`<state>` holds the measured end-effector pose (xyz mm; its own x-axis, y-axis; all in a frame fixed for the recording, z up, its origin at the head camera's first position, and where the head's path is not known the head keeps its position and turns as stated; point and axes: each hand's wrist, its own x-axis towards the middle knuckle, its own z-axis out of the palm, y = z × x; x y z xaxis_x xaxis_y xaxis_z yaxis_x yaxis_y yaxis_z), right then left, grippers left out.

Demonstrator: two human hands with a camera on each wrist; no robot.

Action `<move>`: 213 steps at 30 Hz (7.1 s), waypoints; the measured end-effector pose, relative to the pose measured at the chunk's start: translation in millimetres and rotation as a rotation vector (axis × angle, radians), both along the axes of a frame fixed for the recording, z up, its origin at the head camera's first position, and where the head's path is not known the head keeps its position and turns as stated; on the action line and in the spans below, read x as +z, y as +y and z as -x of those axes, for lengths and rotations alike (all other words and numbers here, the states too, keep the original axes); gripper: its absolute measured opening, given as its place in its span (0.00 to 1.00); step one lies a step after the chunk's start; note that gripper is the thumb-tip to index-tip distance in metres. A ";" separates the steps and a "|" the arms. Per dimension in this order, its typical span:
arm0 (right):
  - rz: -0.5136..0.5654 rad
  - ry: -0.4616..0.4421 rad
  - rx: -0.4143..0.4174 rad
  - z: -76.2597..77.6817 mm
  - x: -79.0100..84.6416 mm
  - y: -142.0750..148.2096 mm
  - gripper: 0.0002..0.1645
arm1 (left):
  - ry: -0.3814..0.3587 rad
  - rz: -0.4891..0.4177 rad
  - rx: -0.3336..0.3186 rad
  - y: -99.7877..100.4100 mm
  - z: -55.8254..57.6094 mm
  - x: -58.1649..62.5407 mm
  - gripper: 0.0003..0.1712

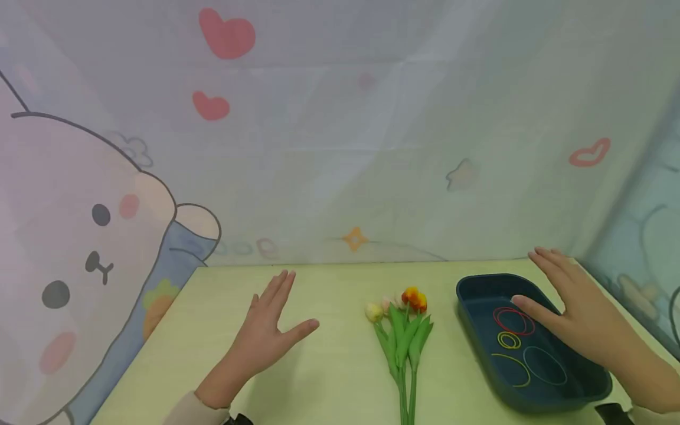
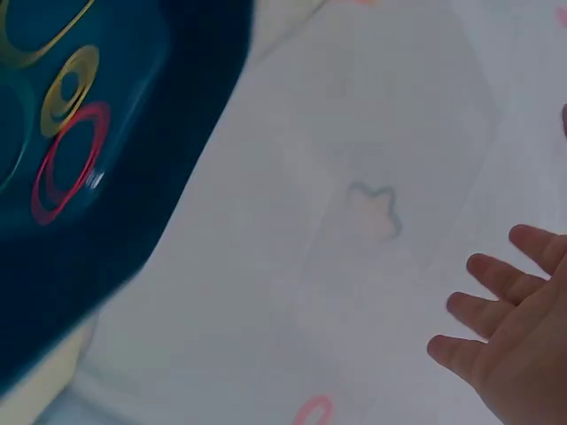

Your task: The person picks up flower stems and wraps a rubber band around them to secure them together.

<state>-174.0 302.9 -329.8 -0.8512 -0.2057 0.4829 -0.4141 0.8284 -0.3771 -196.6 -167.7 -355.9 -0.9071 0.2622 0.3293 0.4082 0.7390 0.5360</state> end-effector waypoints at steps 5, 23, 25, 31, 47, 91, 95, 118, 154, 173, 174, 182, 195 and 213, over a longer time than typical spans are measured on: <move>0.097 -0.064 0.034 -8.8 3.7 -34.8 0.47 | -0.110 -0.183 -0.055 19.1 -4.4 0.0 0.54; 0.216 -0.163 0.065 -14.5 -40.6 -116.0 0.41 | -0.282 -0.396 -0.179 79.0 -6.6 -32.1 0.51; 0.228 -0.163 0.075 -13.3 -46.9 -120.0 0.40 | -0.292 -0.403 -0.196 84.4 -5.5 -37.0 0.51; 0.253 -0.166 0.117 -9.1 -65.5 -128.4 0.37 | -0.343 -0.429 -0.225 97.5 -4.5 -47.1 0.50; 0.337 -0.363 0.152 2.3 -92.3 -135.0 0.43 | -0.391 -0.447 -0.218 113.7 -7.7 -69.0 0.52; 0.508 -0.732 0.070 -1.4 -112.2 -154.7 0.49 | -0.781 -0.771 -0.146 138.7 -15.3 -89.9 0.49; 0.524 -0.740 0.046 -1.4 -113.3 -155.9 0.48 | -0.793 -0.795 -0.156 140.4 -15.4 -91.5 0.43; 0.655 -0.796 0.216 -1.8 -118.8 -156.2 0.48 | -0.787 -0.784 -0.198 140.3 -14.7 -99.9 0.21; 0.519 -0.577 0.247 -15.4 -98.3 -161.8 0.45 | -0.798 -0.942 -0.232 140.5 -24.5 -90.0 0.34; 0.669 -0.592 0.305 -25.1 -80.7 -168.6 0.35 | -0.686 -1.121 -0.167 130.9 -23.6 -63.1 0.41; 0.687 -0.621 0.320 -26.9 -80.8 -169.7 0.35 | -0.671 -1.130 -0.163 130.2 -23.8 -62.1 0.41; 0.780 -0.806 0.457 -32.8 -89.5 -178.3 0.38 | -0.577 -1.240 -0.139 130.1 -25.9 -59.9 0.40; 0.861 -0.932 0.530 -31.3 -97.8 -182.4 0.26 | -0.549 -1.312 -0.112 132.3 -28.0 -61.4 0.40; 0.679 -0.660 0.264 -38.4 -105.2 -194.2 0.21 | -0.521 -1.323 -0.063 135.9 -27.1 -67.7 0.32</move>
<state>-135.6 108.7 -435.0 -0.9590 -0.2832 0.0125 -0.0897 0.2614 -0.9611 -169.5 -31.8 -423.6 -0.9973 0.0733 -0.0033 -0.0344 -0.4285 0.9029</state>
